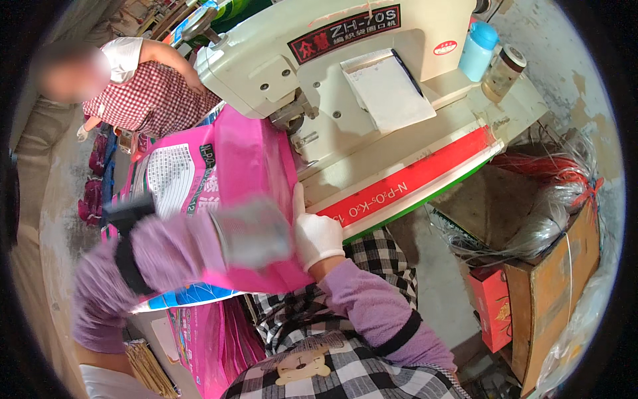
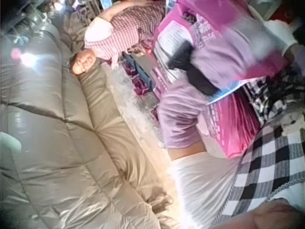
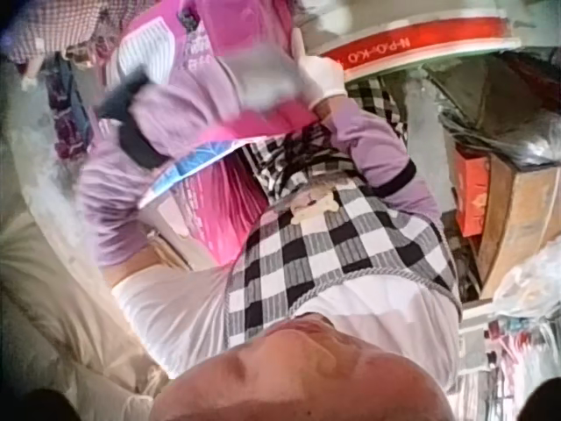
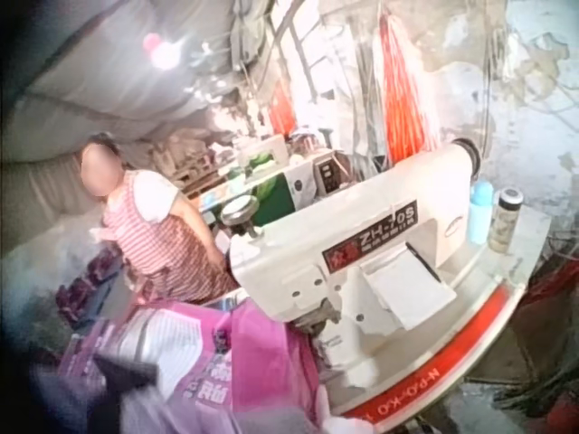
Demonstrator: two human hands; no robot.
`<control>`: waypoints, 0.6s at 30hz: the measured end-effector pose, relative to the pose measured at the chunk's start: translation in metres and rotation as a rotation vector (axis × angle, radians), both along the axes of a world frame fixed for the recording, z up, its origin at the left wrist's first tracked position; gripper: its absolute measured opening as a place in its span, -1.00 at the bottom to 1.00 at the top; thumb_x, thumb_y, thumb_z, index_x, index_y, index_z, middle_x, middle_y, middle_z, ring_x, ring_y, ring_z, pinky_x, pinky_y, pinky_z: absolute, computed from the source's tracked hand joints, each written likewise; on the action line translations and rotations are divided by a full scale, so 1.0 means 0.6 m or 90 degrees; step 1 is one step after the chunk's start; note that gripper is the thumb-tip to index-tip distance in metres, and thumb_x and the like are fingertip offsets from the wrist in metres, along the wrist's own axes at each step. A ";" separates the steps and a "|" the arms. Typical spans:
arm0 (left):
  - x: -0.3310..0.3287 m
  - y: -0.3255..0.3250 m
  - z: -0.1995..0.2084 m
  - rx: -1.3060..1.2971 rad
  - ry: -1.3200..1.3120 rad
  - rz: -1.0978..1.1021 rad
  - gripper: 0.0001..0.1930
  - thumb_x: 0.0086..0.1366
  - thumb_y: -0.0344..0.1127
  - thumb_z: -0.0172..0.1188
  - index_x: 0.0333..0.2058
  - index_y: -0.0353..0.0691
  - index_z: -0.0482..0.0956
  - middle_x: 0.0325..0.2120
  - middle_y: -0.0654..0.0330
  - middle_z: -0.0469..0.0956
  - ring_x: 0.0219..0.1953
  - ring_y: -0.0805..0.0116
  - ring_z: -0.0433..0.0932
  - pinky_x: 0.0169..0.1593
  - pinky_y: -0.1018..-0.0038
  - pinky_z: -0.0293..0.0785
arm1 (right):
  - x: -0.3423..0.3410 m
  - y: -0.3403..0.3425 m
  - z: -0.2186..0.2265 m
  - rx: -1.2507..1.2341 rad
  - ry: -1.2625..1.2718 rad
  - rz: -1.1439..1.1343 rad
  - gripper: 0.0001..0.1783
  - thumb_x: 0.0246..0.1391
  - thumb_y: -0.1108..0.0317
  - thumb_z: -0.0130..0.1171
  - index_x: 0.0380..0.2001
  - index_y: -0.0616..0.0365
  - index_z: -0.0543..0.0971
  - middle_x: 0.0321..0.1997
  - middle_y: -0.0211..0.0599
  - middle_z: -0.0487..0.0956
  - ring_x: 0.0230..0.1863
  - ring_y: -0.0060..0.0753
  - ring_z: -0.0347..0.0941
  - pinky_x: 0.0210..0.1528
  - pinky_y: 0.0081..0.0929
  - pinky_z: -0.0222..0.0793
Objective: Using an industrial sewing machine to seal or finish large pink plastic product bags.
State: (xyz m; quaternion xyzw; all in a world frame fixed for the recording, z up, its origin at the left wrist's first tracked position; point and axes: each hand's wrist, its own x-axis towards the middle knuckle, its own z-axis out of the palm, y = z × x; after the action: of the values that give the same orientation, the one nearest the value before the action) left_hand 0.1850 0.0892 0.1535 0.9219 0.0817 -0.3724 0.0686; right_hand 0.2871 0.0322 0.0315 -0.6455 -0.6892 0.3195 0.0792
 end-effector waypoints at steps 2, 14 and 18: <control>-0.013 0.102 0.078 0.045 0.097 -0.026 -0.78 0.13 -0.11 0.30 -0.37 -0.12 0.69 -0.53 0.17 0.62 -0.41 0.20 0.64 -0.24 0.26 0.54 | 0.006 0.013 -0.005 0.021 -0.062 0.030 -0.15 0.08 0.36 -0.01 0.41 0.23 -0.09 -0.45 -0.02 0.64 -0.47 -0.14 0.62 -0.43 -0.14 0.51; -0.077 0.008 0.153 0.070 -0.435 0.326 -0.09 -0.20 0.04 0.49 0.16 -0.15 0.36 0.11 0.03 0.38 0.26 0.02 0.28 0.27 0.09 0.19 | -0.016 0.143 -0.049 0.131 -0.095 -0.056 -0.19 0.12 0.19 0.00 0.39 0.17 0.01 -0.48 -0.15 0.65 -0.41 -0.04 0.63 -0.35 -0.15 0.51; -0.460 0.129 0.234 0.571 -0.068 0.444 -0.56 -0.02 -0.14 0.40 -0.11 -0.03 0.62 -0.39 0.16 0.60 -0.27 0.11 0.58 -0.12 0.24 0.46 | 0.007 0.106 -0.044 0.189 0.007 0.003 -0.56 0.10 0.24 0.07 0.04 0.15 0.52 -0.39 -0.14 0.65 -0.36 -0.04 0.60 -0.25 -0.15 0.50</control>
State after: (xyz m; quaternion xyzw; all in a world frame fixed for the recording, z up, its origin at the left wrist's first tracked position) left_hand -0.0911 0.1665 0.2937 0.7968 0.5278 -0.2094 -0.2068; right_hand 0.2914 0.0956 0.0049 -0.6231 -0.7301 0.2177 0.1769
